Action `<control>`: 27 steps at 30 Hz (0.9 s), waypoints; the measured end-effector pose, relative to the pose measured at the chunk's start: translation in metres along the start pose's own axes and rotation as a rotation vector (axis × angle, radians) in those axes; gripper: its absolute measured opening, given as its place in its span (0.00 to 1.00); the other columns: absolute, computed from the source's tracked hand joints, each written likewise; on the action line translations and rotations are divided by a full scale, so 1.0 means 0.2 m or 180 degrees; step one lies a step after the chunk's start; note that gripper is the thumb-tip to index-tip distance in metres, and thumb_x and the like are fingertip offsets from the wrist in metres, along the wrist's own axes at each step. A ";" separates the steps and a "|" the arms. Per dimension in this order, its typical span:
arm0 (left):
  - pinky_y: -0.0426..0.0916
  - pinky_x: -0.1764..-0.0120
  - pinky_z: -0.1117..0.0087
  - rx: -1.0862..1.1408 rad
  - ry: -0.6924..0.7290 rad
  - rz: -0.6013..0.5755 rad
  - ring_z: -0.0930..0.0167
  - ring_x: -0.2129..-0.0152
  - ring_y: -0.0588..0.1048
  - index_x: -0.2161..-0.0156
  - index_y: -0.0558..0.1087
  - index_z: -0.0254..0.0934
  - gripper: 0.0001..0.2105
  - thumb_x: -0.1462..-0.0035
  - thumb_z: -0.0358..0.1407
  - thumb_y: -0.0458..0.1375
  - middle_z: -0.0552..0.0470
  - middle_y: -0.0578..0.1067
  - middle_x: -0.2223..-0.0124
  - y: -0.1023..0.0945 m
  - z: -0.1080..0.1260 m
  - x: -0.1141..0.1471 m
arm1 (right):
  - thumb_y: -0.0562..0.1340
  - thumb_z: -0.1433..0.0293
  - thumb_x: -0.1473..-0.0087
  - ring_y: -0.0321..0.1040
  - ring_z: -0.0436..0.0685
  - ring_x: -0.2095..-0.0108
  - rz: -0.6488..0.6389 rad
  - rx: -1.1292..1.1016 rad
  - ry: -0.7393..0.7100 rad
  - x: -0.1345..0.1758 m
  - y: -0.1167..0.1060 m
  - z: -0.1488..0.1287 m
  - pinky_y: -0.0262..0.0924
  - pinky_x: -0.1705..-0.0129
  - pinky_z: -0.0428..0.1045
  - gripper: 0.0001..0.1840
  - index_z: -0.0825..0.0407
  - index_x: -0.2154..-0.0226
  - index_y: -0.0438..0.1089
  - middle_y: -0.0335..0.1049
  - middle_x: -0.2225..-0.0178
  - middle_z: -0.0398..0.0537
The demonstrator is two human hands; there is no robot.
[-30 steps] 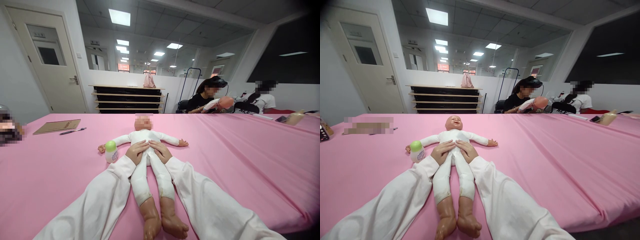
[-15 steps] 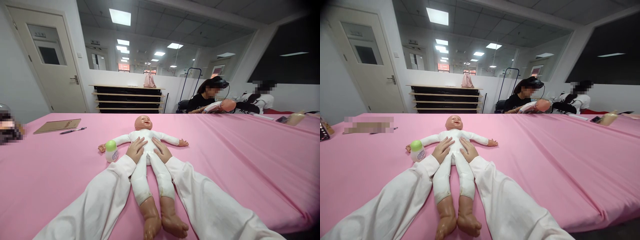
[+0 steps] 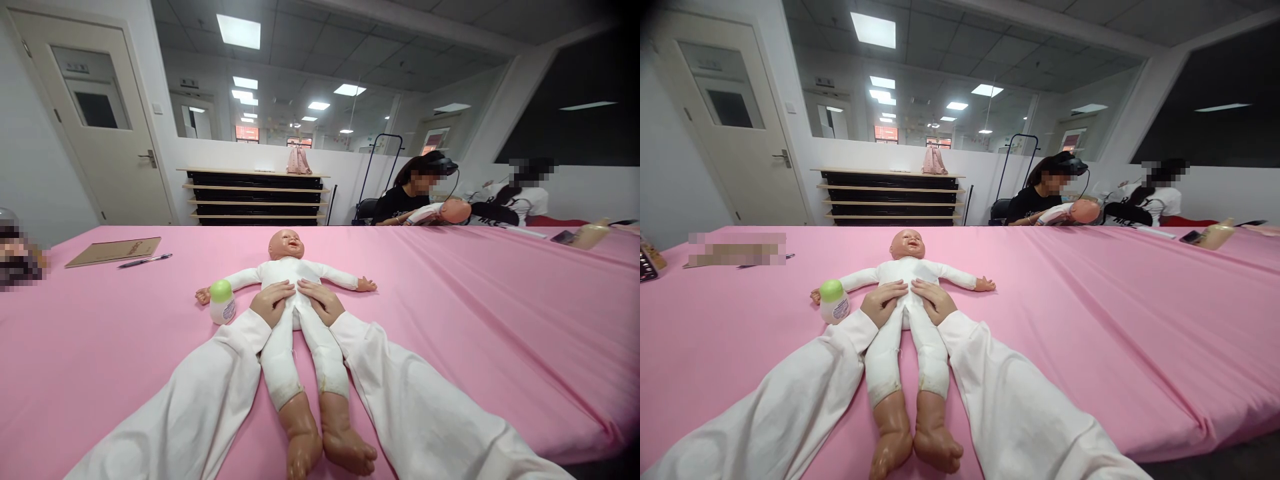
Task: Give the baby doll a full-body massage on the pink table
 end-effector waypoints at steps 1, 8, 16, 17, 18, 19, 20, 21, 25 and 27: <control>0.69 0.54 0.63 -0.0017 0.0041 0.0031 0.70 0.57 0.72 0.62 0.73 0.37 0.15 0.50 0.23 0.48 0.50 0.76 0.59 0.00 0.01 0.00 | 0.47 0.74 0.45 0.55 0.54 0.45 -0.0020 0.0012 0.0009 0.00 0.00 0.00 0.56 0.46 0.56 0.20 0.53 0.52 0.63 0.63 0.50 0.54; 0.70 0.56 0.64 -0.0104 0.0121 -0.0025 0.70 0.58 0.72 0.62 0.73 0.36 0.15 0.51 0.22 0.48 0.50 0.76 0.60 -0.01 0.02 -0.01 | 0.44 0.73 0.44 0.50 0.53 0.43 -0.0298 0.0252 -0.0087 0.00 0.01 0.02 0.53 0.45 0.57 0.22 0.52 0.47 0.57 0.57 0.45 0.53; 0.61 0.48 0.58 -0.0052 -0.0135 -0.0536 0.70 0.50 0.66 0.54 0.70 0.38 0.19 0.49 0.24 0.44 0.50 0.72 0.52 0.01 0.00 -0.01 | 0.43 0.71 0.43 0.49 0.53 0.42 -0.0389 0.0104 0.0066 0.00 0.02 0.02 0.50 0.44 0.58 0.23 0.52 0.45 0.53 0.56 0.45 0.52; 0.59 0.47 0.55 -0.0058 -0.0299 -0.0649 0.69 0.49 0.64 0.53 0.69 0.39 0.20 0.48 0.24 0.44 0.50 0.70 0.50 0.02 0.00 -0.01 | 0.43 0.70 0.43 0.48 0.54 0.42 -0.0398 0.0103 0.0175 0.00 0.02 0.03 0.49 0.44 0.59 0.23 0.52 0.45 0.53 0.55 0.44 0.52; 0.56 0.46 0.53 -0.0068 -0.0456 -0.0756 0.68 0.47 0.62 0.52 0.68 0.40 0.21 0.48 0.25 0.44 0.50 0.68 0.48 0.02 -0.01 -0.01 | 0.43 0.70 0.43 0.47 0.55 0.42 -0.0412 0.0111 0.0279 0.01 0.03 0.04 0.48 0.43 0.60 0.23 0.51 0.45 0.53 0.54 0.44 0.52; 0.54 0.46 0.51 -0.0077 -0.0590 -0.0853 0.68 0.46 0.60 0.51 0.67 0.40 0.21 0.48 0.25 0.43 0.50 0.67 0.47 0.02 -0.02 -0.01 | 0.43 0.69 0.43 0.47 0.55 0.41 -0.0430 0.0120 0.0365 0.01 0.03 0.05 0.47 0.43 0.60 0.23 0.51 0.45 0.53 0.53 0.43 0.52; 0.53 0.46 0.51 -0.0078 -0.0691 -0.0936 0.67 0.45 0.59 0.51 0.67 0.41 0.21 0.48 0.26 0.43 0.50 0.66 0.46 0.02 -0.02 -0.01 | 0.44 0.68 0.43 0.47 0.55 0.41 -0.0445 0.0125 0.0427 0.01 0.03 0.05 0.47 0.43 0.60 0.23 0.51 0.45 0.54 0.52 0.43 0.52; 0.52 0.46 0.50 -0.0071 -0.0762 -0.0997 0.67 0.45 0.59 0.50 0.67 0.41 0.21 0.49 0.26 0.43 0.50 0.65 0.46 0.02 -0.02 -0.01 | 0.44 0.68 0.43 0.46 0.55 0.41 -0.0455 0.0122 0.0468 0.01 0.04 0.06 0.47 0.43 0.60 0.23 0.51 0.45 0.54 0.52 0.43 0.52; 0.51 0.45 0.51 -0.0024 -0.0862 -0.1027 0.67 0.45 0.59 0.51 0.67 0.41 0.21 0.49 0.27 0.43 0.51 0.65 0.46 0.02 -0.03 -0.01 | 0.43 0.68 0.43 0.46 0.55 0.41 -0.0468 0.0090 0.0518 0.01 0.04 0.06 0.46 0.43 0.60 0.23 0.49 0.45 0.54 0.52 0.43 0.50; 0.51 0.45 0.52 -0.0019 -0.0878 -0.1006 0.68 0.45 0.59 0.51 0.68 0.41 0.21 0.49 0.27 0.43 0.50 0.66 0.46 0.02 -0.03 -0.01 | 0.43 0.68 0.43 0.46 0.54 0.41 -0.0474 0.0074 0.0509 0.01 0.04 0.06 0.46 0.43 0.59 0.23 0.49 0.45 0.54 0.52 0.43 0.50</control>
Point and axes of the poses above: each hand's wrist, its own x-axis away from the middle knuckle, its own y-axis out of the palm, z = x × y, the point moved 3 cm from there along -x, towards the middle knuckle
